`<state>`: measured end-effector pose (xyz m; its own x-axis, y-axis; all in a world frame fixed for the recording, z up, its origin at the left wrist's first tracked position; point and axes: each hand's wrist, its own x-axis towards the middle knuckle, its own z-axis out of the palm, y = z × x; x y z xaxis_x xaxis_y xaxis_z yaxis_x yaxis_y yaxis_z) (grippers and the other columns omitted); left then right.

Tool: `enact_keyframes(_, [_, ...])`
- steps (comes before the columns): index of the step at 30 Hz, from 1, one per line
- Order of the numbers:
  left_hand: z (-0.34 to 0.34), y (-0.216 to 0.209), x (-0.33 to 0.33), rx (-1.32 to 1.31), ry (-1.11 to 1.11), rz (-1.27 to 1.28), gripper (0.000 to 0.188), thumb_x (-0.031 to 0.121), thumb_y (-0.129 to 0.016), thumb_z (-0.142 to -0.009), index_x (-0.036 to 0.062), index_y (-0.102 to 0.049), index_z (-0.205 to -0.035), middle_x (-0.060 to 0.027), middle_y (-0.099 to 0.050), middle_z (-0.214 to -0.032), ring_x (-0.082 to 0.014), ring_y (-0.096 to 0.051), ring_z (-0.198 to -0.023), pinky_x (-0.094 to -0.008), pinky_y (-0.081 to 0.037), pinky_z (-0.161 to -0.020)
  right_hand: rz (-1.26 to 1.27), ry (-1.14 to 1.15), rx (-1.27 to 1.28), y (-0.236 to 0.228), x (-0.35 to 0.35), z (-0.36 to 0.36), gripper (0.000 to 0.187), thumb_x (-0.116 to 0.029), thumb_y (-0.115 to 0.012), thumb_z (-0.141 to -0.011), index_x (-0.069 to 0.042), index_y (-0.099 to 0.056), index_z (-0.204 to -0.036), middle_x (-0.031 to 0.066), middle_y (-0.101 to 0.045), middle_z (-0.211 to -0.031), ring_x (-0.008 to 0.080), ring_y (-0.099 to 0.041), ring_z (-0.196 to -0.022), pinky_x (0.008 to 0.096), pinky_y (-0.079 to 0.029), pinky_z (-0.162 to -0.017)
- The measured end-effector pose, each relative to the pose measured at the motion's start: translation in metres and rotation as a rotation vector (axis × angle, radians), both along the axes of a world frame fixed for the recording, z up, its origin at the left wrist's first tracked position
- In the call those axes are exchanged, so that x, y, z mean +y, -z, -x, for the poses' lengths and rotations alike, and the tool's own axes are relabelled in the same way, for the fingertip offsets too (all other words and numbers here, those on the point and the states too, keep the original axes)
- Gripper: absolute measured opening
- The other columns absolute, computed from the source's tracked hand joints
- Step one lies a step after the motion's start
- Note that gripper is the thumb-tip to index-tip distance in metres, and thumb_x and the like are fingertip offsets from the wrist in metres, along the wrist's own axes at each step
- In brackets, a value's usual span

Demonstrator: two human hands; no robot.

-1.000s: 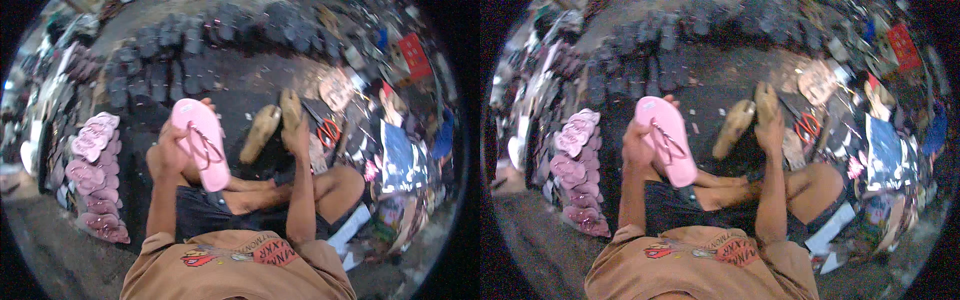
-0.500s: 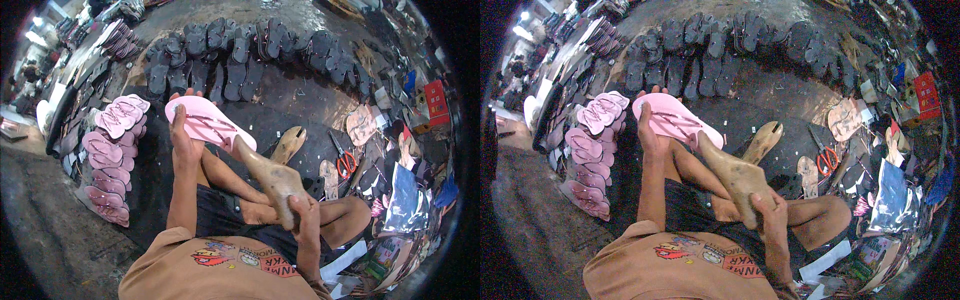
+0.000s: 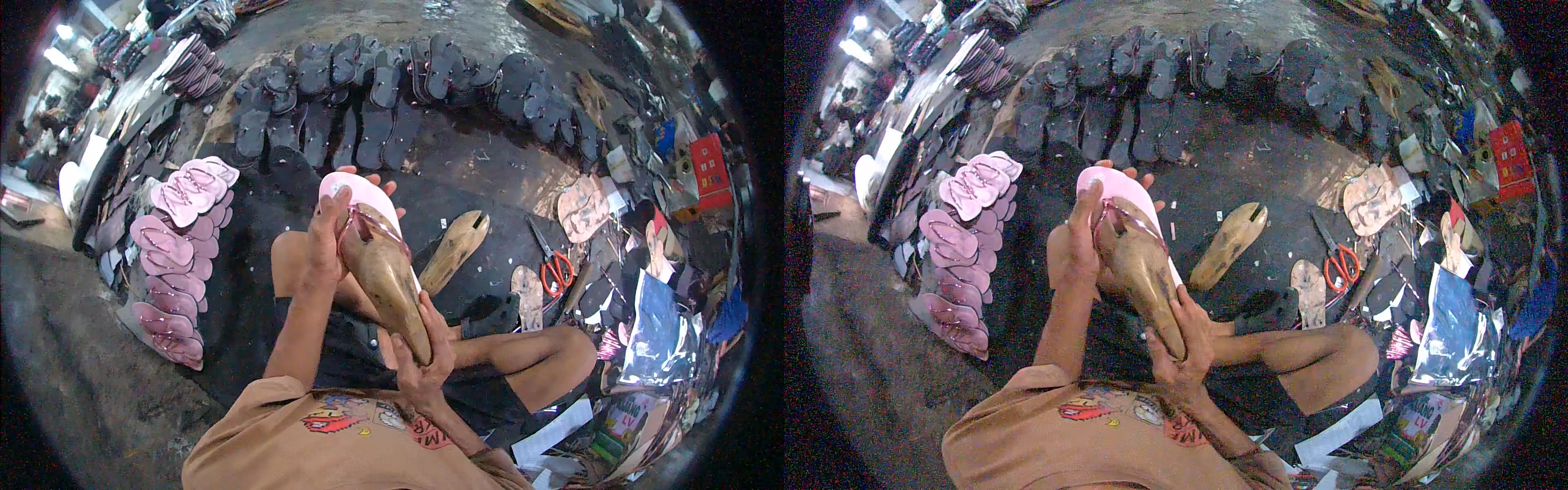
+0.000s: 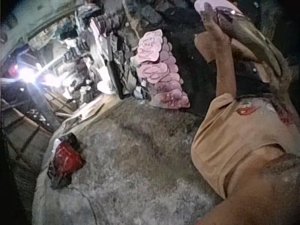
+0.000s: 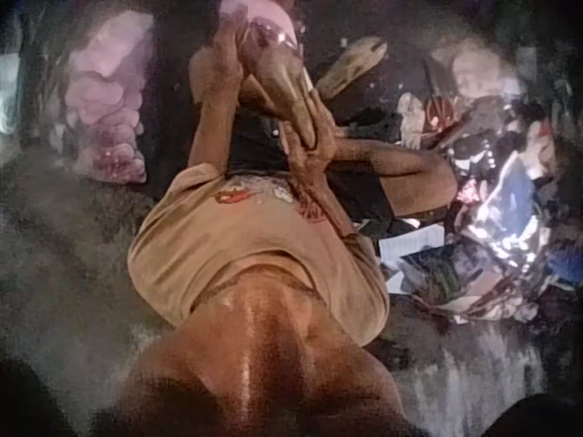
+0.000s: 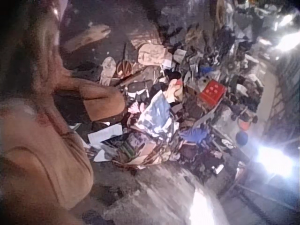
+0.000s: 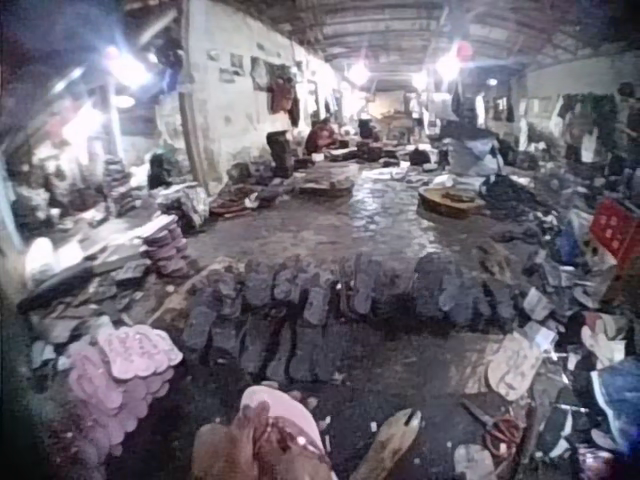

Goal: The person sits on the floor and repeatedly presses the sole of a pink flip-flop onto a wooden last to shape or secure the fit. The person handles the flip-flop and last by hand, turning the flip-flop over and applying pressure to different areas of the sole.

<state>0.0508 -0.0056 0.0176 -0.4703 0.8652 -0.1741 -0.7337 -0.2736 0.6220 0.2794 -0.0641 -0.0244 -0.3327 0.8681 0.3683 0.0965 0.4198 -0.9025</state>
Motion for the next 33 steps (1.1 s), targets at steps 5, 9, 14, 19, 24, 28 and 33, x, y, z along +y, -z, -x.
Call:
enact_keyframes(5, [0.032,0.014,0.001,0.152,0.174,0.075,0.042,0.044,-0.07,-0.103,0.0157,-0.057,-0.13,-0.0129,-0.064,-0.124,-0.0357,-0.067,-0.12,-0.0636,-0.061,-0.098,0.387,-0.203,0.01,-0.03,0.041,-0.029,0.055,-0.003,-0.076,-0.092,0.007,-0.059,-0.143,0.027,-0.064,-0.144,0.0352,-0.065,-0.132,0.0443,-0.05,-0.113])
enact_keyframes(9, [0.007,0.012,0.008,0.015,0.137,0.008,0.044,0.04,-0.071,-0.103,0.0129,-0.055,-0.133,-0.015,-0.064,-0.124,-0.035,-0.067,-0.122,-0.0598,-0.062,-0.1,0.225,-0.045,0.107,-0.002,0.013,-0.005,0.055,-0.007,-0.072,-0.097,0.011,-0.055,-0.146,0.0266,-0.06,-0.15,0.0339,-0.06,-0.138,0.0446,-0.047,-0.116])
enact_keyframes(14, [0.005,0.008,-0.001,0.102,0.168,0.041,0.049,0.024,-0.077,-0.096,0.0109,-0.052,-0.136,-0.0135,-0.062,-0.124,-0.032,-0.065,-0.122,-0.0589,-0.061,-0.103,0.306,-0.201,0.053,-0.001,0.036,-0.018,0.06,-0.006,-0.075,-0.094,0.006,-0.053,-0.149,0.0309,-0.056,-0.153,0.0429,-0.055,-0.142,0.0506,-0.043,-0.119])
enact_keyframes(19, [-0.01,0.023,0.015,-0.034,0.172,-0.061,0.046,0.027,-0.073,-0.1,0.0118,-0.051,-0.137,-0.0111,-0.061,-0.122,-0.0287,-0.065,-0.121,-0.0573,-0.062,-0.101,0.186,-0.051,0.205,0.015,0.027,0.016,0.058,-0.007,-0.07,-0.095,0.006,-0.055,-0.149,0.0239,-0.059,-0.151,0.031,-0.057,-0.14,0.0435,-0.045,-0.118])
enact_keyframes(24, [-0.01,0.046,-0.007,0.047,0.161,-0.113,0.084,0.068,-0.044,-0.108,0.0192,-0.019,-0.172,-0.0156,-0.047,-0.163,-0.0313,-0.05,-0.148,-0.0507,-0.046,-0.121,0.095,-0.083,0.149,0.009,0.039,0.008,0.054,-0.005,-0.077,-0.093,0.004,-0.06,-0.144,0.0278,-0.057,-0.151,0.0409,-0.057,-0.14,0.0488,-0.047,-0.117])
enact_keyframes(28, [-0.052,0.057,-0.065,-0.028,0.044,0.145,0.081,0.061,-0.052,-0.108,0.012,-0.026,-0.168,-0.0138,-0.047,-0.16,-0.028,-0.05,-0.146,-0.047,-0.043,-0.122,-0.083,-0.066,0.01,0.009,0.029,0.005,0.053,-0.004,-0.081,-0.088,0.005,-0.064,-0.138,0.0322,-0.054,-0.152,0.0455,-0.059,-0.139,0.0504,-0.051,-0.112])
enact_keyframes(33, [-0.058,0.037,-0.074,0.629,-0.238,0.446,0.069,0.029,-0.081,-0.097,0.0026,-0.045,-0.15,-0.0133,-0.057,-0.142,-0.0178,-0.057,-0.127,-0.0353,-0.049,-0.107,-0.087,-0.056,-0.012,0.007,0.019,0.002,0.058,-0.003,-0.08,-0.09,0.004,-0.059,-0.143,0.0338,-0.051,-0.154,0.0477,-0.055,-0.141,0.0518,-0.048,-0.116])
